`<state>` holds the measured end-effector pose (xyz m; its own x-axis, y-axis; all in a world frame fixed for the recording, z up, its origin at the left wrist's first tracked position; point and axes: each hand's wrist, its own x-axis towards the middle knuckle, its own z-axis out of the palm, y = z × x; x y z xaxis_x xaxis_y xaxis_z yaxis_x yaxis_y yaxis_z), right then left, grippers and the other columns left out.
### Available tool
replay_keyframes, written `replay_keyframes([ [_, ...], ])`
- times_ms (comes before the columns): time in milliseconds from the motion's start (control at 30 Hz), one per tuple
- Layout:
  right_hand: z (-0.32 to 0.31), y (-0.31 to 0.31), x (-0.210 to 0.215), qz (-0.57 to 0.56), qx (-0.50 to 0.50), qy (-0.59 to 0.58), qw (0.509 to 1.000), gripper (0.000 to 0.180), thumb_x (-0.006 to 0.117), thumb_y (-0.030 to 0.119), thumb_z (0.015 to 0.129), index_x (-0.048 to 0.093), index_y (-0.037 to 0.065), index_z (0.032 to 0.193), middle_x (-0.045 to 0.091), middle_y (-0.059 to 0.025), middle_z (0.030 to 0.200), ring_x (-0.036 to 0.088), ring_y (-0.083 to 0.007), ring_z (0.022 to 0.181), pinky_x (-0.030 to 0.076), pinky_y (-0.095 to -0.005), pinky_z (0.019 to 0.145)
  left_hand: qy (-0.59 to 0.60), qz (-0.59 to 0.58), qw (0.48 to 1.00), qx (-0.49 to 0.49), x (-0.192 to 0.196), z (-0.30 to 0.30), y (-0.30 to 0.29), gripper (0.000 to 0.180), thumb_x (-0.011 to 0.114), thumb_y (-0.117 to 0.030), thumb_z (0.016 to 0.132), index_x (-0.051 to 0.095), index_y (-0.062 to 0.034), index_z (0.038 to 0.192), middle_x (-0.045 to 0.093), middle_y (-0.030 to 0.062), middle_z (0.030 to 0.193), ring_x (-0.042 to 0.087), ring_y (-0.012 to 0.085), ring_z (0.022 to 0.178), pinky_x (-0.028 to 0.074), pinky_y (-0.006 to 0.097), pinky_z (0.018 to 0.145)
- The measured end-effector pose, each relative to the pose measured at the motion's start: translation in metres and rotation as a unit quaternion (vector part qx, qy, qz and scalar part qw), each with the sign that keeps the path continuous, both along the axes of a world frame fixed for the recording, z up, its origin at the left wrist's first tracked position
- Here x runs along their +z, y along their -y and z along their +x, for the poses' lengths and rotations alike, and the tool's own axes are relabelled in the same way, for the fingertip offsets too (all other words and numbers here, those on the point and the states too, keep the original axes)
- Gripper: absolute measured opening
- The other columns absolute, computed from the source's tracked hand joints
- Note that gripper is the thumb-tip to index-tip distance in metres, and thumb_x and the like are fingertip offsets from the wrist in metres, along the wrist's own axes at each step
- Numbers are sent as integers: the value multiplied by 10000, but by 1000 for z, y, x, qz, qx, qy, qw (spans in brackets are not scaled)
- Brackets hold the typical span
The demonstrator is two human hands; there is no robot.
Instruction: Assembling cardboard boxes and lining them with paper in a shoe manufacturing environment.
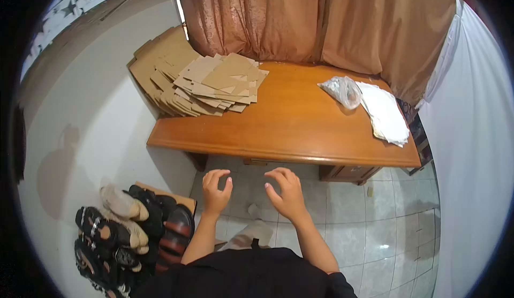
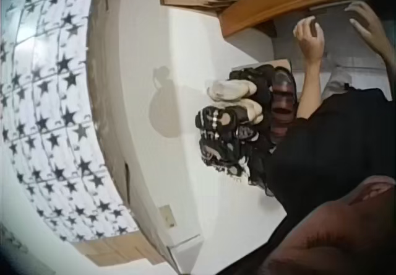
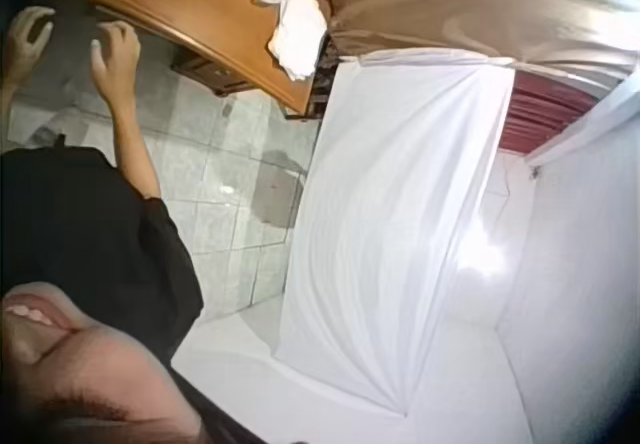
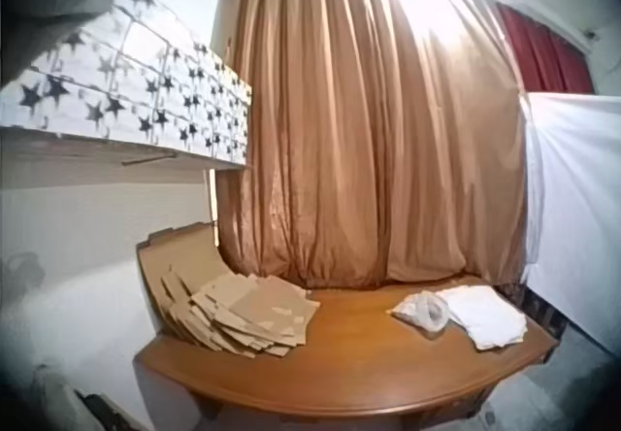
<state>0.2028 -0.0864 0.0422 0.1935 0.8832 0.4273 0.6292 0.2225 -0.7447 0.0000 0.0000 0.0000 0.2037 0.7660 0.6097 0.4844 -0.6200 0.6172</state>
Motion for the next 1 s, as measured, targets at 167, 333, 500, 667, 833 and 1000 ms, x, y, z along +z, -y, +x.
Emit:
replay_keyframes([
  [167,38,-149,28,23,-13,6,1000,232,609,135,785,617,62,1005,573,-137,1037,529,-321,1011,402,-396,887,-15,41,997,57,5,28,-165,211,635,-52,738,620,-96,944,595,85,964,560,268,940,411,375,837],
  [333,42,-248,20,9,32,21,999,233,601,103,802,612,29,1022,567,-163,1026,540,-317,1011,423,-362,873,-69,43,989,121,-8,15,-316,222,618,-56,740,627,-125,951,576,65,965,533,265,960,370,400,870],
  [500,52,-320,-6,-34,56,0,998,241,609,117,805,612,30,1030,567,-163,1025,545,-320,1001,428,-366,872,-147,76,976,140,-15,19,-420,231,617,-46,738,630,-122,956,561,53,977,515,242,990,346,402,900],
  [667,64,-386,-12,-32,101,-2,994,238,613,127,809,611,32,1028,573,-168,1014,553,-323,992,436,-368,866,-327,102,936,84,-29,20,-502,321,591,-9,753,611,-130,1050,513,72,1124,468,234,1109,316,450,957],
  [833,76,-428,-31,-59,136,-15,989,232,604,146,819,612,40,1025,578,-172,993,559,-329,975,439,-372,866,-605,35,795,24,-25,36,-573,640,609,-23,749,411,-182,1336,206,110,1494,172,261,1391,159,477,1110],
  [1000,81,-454,-48,-99,172,-39,979,247,599,162,826,609,48,1044,582,-163,1003,558,-318,987,440,-368,872,-747,-14,662,-53,8,56,-599,863,654,-117,707,212,-147,1448,124,181,1511,136,301,1403,159,445,1122],
])
